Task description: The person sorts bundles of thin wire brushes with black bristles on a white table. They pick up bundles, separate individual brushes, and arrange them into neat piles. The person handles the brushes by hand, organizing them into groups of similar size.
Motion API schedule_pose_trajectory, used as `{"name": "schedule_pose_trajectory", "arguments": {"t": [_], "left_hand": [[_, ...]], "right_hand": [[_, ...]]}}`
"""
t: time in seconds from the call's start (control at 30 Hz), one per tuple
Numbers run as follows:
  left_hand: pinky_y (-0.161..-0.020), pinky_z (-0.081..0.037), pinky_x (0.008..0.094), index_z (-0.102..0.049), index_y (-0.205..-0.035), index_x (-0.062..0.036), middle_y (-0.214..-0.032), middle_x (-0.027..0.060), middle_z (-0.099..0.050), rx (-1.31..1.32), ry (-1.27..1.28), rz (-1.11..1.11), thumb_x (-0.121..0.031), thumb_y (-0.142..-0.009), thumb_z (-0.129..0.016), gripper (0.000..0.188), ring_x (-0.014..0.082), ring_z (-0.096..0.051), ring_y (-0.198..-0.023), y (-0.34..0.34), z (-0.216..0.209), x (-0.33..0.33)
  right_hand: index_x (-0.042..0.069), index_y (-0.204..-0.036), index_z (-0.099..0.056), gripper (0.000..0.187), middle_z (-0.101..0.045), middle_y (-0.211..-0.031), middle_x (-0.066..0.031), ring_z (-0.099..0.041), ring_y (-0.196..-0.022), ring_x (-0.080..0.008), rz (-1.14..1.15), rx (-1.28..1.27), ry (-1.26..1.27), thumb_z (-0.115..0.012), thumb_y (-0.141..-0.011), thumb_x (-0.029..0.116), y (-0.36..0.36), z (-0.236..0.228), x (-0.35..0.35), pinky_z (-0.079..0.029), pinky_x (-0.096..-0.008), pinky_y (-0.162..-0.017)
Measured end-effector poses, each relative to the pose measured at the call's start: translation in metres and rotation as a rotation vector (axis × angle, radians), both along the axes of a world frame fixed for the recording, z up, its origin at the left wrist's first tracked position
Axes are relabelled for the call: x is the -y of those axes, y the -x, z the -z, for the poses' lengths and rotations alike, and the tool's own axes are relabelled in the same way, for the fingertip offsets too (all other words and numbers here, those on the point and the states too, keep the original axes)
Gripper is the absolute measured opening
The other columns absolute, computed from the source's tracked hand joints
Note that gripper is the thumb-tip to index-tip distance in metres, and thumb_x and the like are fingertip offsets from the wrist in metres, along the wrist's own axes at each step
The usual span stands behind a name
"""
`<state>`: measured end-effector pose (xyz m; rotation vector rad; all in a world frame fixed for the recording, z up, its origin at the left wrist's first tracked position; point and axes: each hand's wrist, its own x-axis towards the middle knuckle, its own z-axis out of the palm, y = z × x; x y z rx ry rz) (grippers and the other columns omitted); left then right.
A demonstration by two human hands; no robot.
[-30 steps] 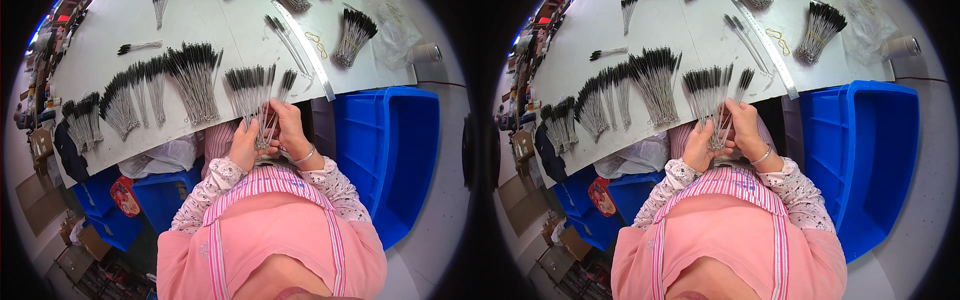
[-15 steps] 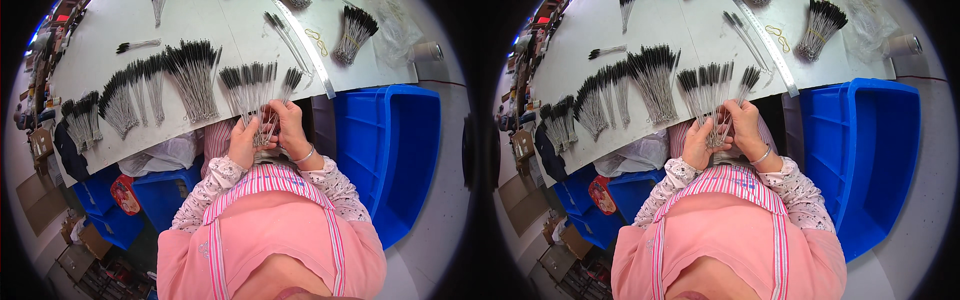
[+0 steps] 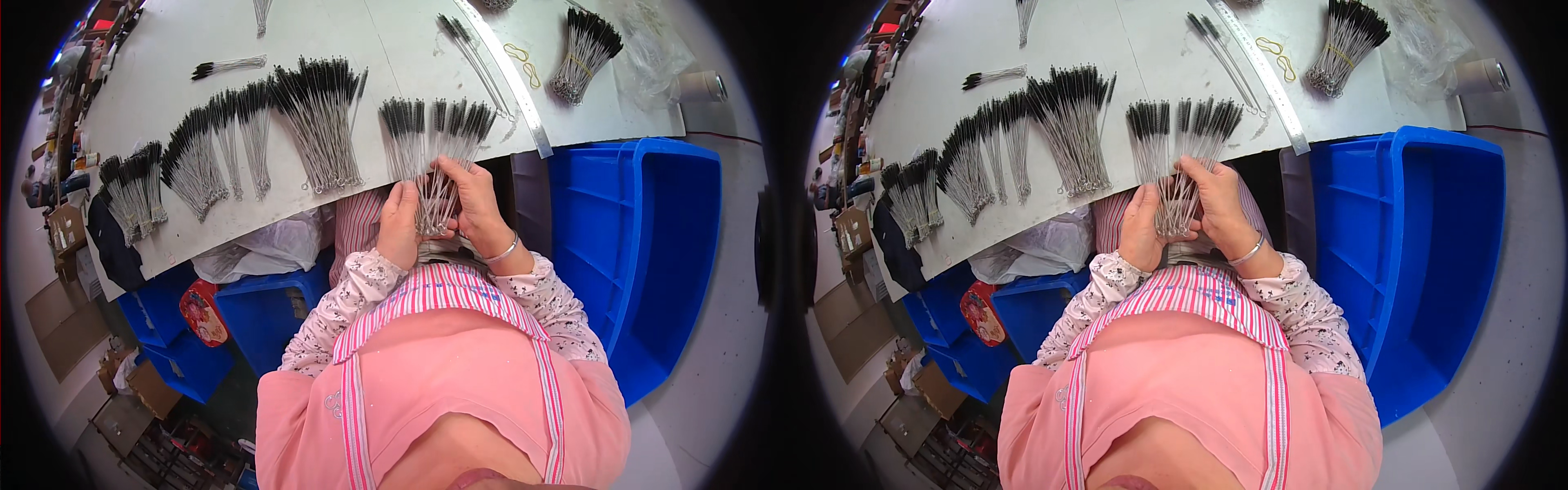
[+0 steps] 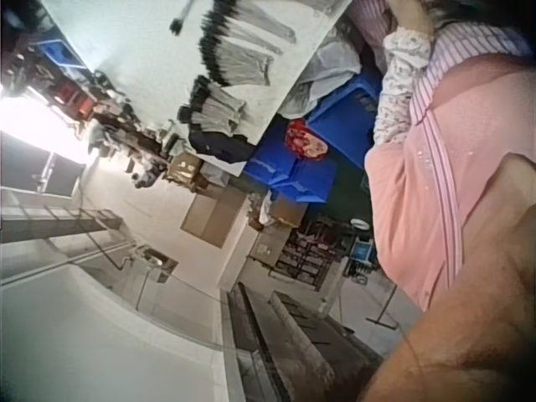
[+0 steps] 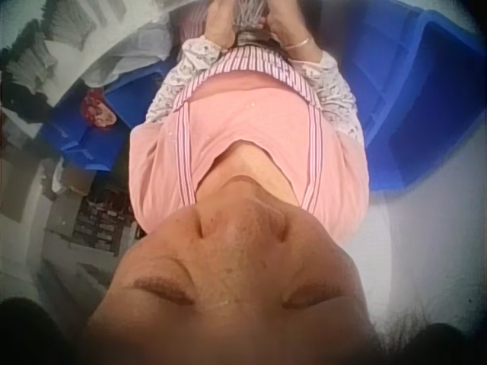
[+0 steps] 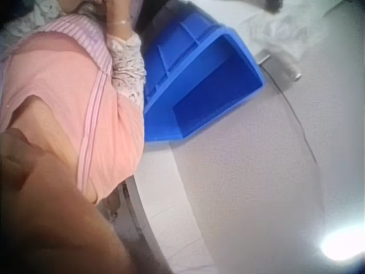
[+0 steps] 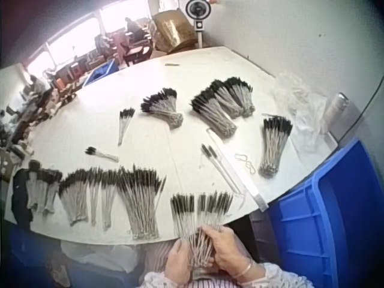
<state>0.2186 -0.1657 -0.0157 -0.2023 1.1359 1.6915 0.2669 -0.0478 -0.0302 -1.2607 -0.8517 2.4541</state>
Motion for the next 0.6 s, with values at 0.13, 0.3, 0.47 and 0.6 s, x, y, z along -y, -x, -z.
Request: {"name": "schedule_pose_trajectory", "arguments": {"t": [0.13, 0.3, 0.47, 0.6], "left_hand": [[-0.057, -0.057, 0.0368, -0.043, -0.115, -0.0023, -0.096, 0.0126, -0.062, 0.014, 0.014, -0.029, -0.042, -0.096, -0.034, 0.045, 0.0246, -0.065, -0.070, 0.000, 0.006, 0.003], [-0.057, -0.057, 0.0364, -0.044, -0.113, -0.0024, -0.096, 0.0113, -0.061, -0.031, 0.071, -0.024, -0.044, -0.095, -0.035, 0.046, 0.0223, -0.065, -0.072, -0.001, 0.015, 0.006], [-0.057, -0.056, 0.0328, -0.048, -0.106, -0.0032, -0.091, 0.0081, -0.060, -0.163, 0.172, -0.008, -0.036, -0.095, -0.041, 0.035, 0.0169, -0.064, -0.073, -0.002, 0.006, 0.000], [-0.061, -0.055, 0.0288, -0.048, -0.103, -0.0037, -0.090, 0.0069, -0.060, -0.101, 0.094, -0.107, -0.030, -0.096, -0.042, 0.028, 0.0146, -0.063, -0.077, -0.004, 0.019, 0.007]], "right_hand": [[0.000, -0.086, -0.059, 0.017, -0.062, -0.073, -0.0064, -0.061, -0.058, -0.0136, -0.013, 0.023, 0.047, -0.064, -0.082, 0.016, -0.002, -0.001, 0.001, -0.051, -0.0266, -0.049], [0.001, -0.086, -0.059, 0.017, -0.061, -0.072, -0.0055, -0.060, -0.056, -0.0126, -0.025, 0.013, 0.007, -0.068, -0.079, 0.013, 0.000, -0.003, 0.005, -0.051, -0.0257, -0.047], [0.001, -0.087, -0.059, 0.017, -0.060, -0.072, -0.0045, -0.058, -0.055, -0.0109, -0.073, 0.052, 0.015, -0.070, -0.077, 0.011, 0.002, -0.002, 0.008, -0.050, -0.0235, -0.046], [0.001, -0.086, -0.060, 0.017, -0.059, -0.071, -0.0035, -0.056, -0.054, -0.0098, -0.053, 0.026, 0.040, -0.070, -0.077, 0.010, 0.004, 0.000, 0.010, -0.045, -0.0213, -0.043]]}}
